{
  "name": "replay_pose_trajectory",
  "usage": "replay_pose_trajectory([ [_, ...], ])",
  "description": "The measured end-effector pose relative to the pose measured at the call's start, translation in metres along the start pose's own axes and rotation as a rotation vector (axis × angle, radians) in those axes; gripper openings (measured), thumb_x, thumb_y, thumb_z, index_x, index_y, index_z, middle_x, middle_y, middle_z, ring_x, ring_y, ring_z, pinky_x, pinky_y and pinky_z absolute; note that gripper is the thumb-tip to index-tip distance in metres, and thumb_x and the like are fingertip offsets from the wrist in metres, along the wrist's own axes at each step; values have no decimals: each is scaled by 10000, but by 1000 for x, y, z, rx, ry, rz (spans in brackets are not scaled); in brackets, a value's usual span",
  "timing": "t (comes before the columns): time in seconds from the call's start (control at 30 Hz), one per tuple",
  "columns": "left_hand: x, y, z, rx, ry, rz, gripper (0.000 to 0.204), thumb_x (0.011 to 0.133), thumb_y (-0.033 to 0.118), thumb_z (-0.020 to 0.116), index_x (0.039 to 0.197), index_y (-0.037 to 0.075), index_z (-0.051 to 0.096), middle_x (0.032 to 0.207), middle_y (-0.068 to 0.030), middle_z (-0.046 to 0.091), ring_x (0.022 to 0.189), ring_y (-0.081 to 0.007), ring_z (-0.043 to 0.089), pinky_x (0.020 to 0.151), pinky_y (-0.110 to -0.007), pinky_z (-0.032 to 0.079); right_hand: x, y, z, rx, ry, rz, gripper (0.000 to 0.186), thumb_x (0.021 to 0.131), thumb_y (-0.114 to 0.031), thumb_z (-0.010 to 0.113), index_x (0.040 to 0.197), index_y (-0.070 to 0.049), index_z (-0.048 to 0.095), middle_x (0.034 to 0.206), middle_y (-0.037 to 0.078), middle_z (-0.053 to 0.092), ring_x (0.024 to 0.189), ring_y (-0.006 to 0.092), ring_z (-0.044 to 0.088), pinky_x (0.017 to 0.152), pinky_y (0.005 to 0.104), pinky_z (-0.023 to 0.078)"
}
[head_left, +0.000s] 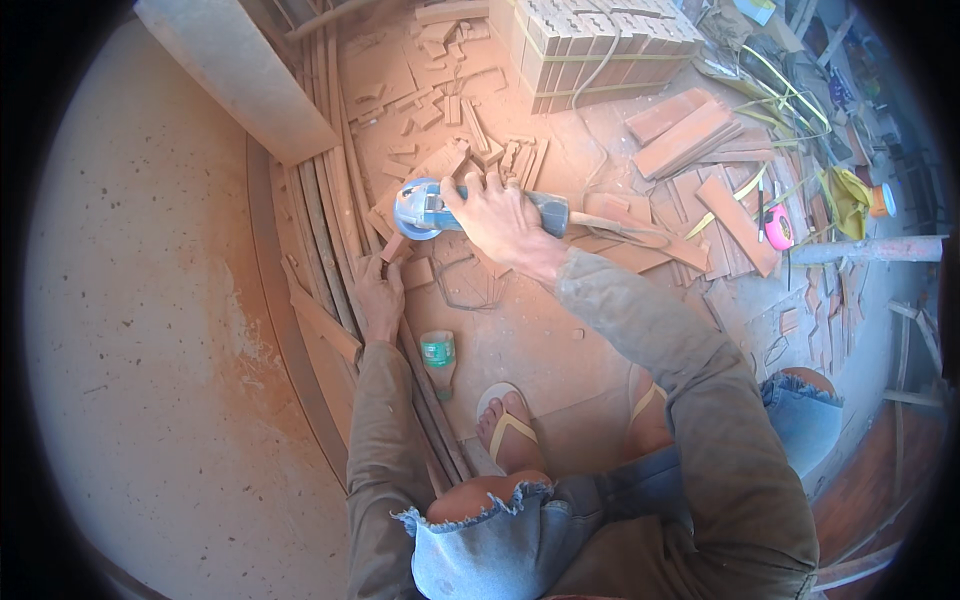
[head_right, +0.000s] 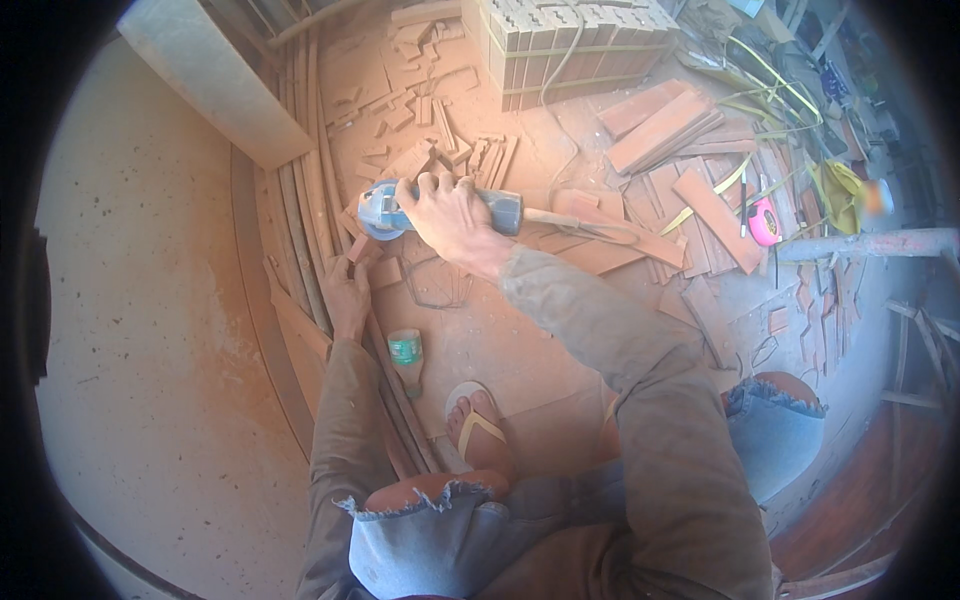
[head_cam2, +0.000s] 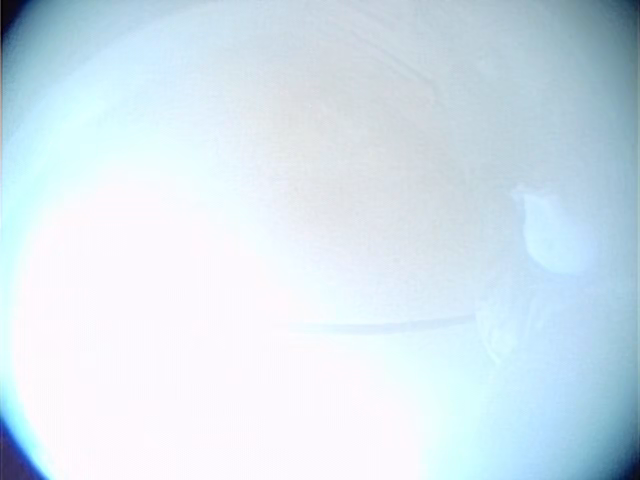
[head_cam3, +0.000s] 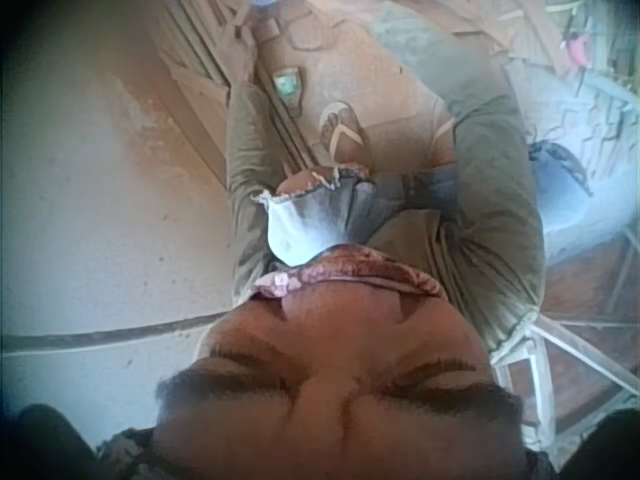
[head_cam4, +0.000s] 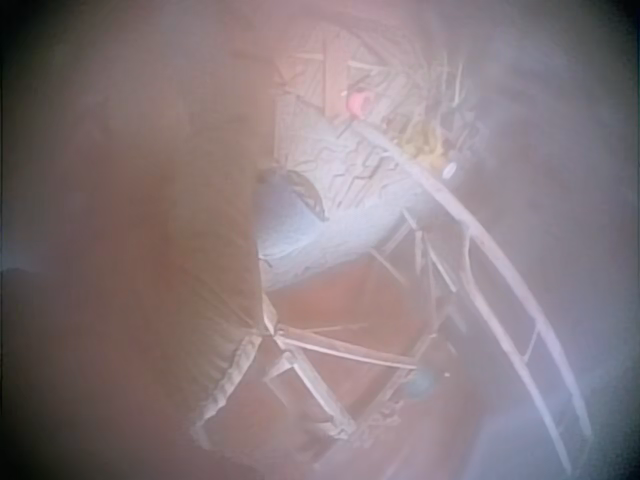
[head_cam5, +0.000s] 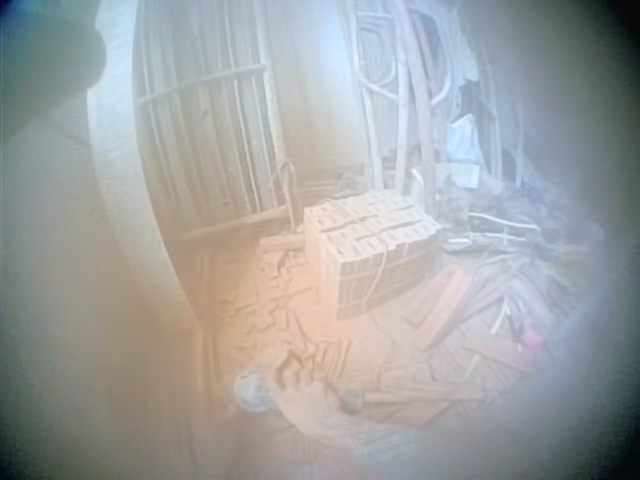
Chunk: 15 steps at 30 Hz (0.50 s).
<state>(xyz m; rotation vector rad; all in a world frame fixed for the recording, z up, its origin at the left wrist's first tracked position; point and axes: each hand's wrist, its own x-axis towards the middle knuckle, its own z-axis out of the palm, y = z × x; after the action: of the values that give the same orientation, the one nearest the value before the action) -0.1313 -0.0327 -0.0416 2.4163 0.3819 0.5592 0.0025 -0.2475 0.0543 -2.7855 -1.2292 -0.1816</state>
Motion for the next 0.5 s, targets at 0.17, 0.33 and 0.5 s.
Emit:
replay_pose_trajectory([
  [0.17, -1, -4, 0, 6, -6, 12, 131, 914, 84, 704, 998, -16, 702, 945, -170, 630, 871, -355, 624, 761, -440, 492, 1, -2, 0, -51, -2, -15, 581, 887, -117, 652, 1425, -6, 465, 1065, 202, 615, 927, 358, 681, 726, 476, 604],
  [0.33, -1, -4, 0, 1, -32, -11, 148, 925, 95, 690, 1020, -18, 706, 960, -170, 634, 876, -352, 628, 773, -429, 494, 2, 7, 1, -84, 9, 21, 582, 886, -124, 655, 1426, -13, 467, 1052, 189, 626, 912, 357, 685, 713, 473, 602],
  [0.5, -1, -6, 2, -9, -12, -10, 112, 901, 56, 727, 994, -6, 720, 937, -171, 651, 904, -357, 626, 784, -450, 498, 2, 12, -2, -57, 16, 13, 566, 894, -131, 650, 1424, -31, 478, 1075, 199, 632, 941, 363, 683, 721, 472, 601],
])
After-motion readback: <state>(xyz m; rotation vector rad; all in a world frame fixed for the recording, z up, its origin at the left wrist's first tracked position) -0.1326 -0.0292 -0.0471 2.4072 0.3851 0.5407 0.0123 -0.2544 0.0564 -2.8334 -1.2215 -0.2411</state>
